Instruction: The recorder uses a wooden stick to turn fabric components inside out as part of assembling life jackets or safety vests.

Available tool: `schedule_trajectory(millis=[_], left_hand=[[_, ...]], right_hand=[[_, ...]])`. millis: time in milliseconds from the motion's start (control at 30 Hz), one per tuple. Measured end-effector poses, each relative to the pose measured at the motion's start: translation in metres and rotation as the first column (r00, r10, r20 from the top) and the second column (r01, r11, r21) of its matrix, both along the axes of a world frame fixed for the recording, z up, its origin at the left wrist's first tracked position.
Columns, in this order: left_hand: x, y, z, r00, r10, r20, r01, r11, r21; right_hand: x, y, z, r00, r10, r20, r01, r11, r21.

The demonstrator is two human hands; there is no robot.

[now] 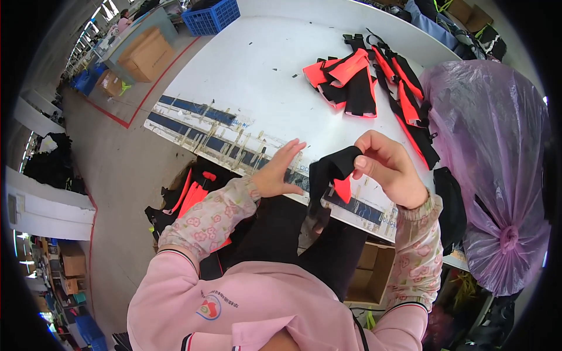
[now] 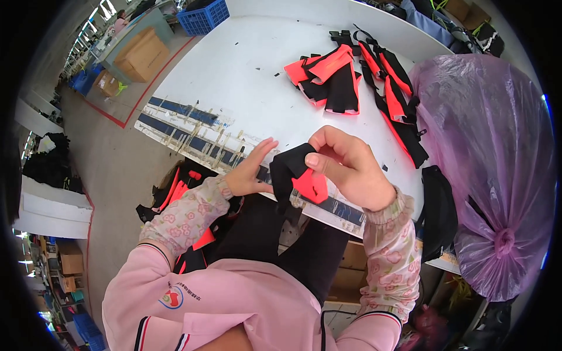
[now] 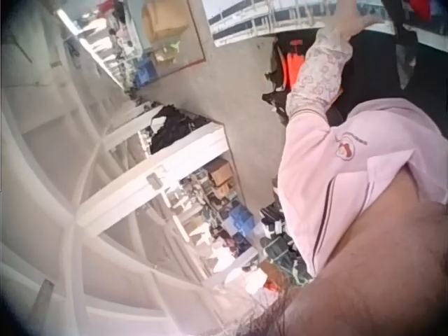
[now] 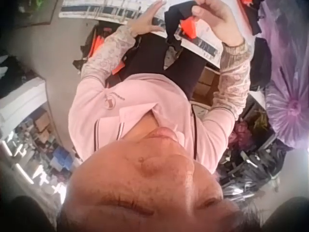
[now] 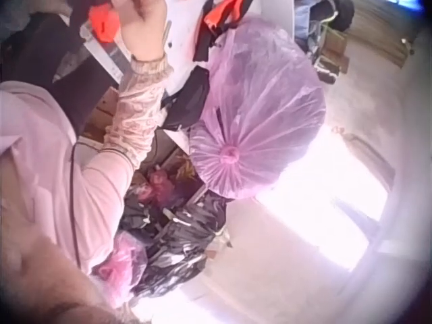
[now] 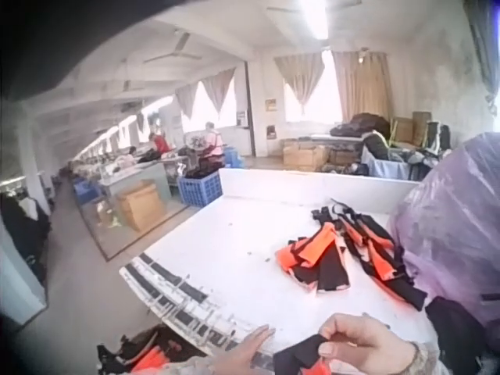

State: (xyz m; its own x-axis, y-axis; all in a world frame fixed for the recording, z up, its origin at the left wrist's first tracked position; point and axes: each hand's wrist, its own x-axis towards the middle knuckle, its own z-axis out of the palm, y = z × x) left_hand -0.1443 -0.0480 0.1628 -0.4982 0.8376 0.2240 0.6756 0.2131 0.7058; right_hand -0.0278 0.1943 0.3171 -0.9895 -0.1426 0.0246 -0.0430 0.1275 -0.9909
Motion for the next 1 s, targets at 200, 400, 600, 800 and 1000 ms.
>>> schedule_trajectory(millis=[200, 400, 600, 800, 1000], left_hand=[[0.056, 0.055, -0.002, 0.433, -0.524, 0.733, 0.330, 0.849, 0.412], [0.087, 0.047, 0.007, 0.019, -0.276, 0.961, -0.238, 0.932, 0.272], [0.035, 0.054, -0.024, 0.172, 0.151, 0.974, -0.433, 0.899, -0.063], [0.049, 0.057, -0.040, 0.193, 0.152, 0.969, -0.323, 0.943, -0.084], [0.052, 0.046, -0.023, 0.241, 0.075, 0.968, -0.052, 0.997, -0.065]], right_hand=[[0.003, 0.025, 0.024, 0.986, 0.120, -0.113, -0.154, 0.918, -0.367], [-0.033, 0.072, -0.054, 0.905, -0.418, 0.075, 0.424, 0.897, -0.122], [0.036, 0.015, -0.140, 0.974, -0.226, 0.004, 0.221, 0.954, 0.203], [0.072, -0.035, -0.155, 0.951, -0.181, -0.250, 0.293, 0.783, 0.549], [0.057, -0.038, -0.170, 0.940, -0.259, -0.223, 0.340, 0.649, 0.680]])
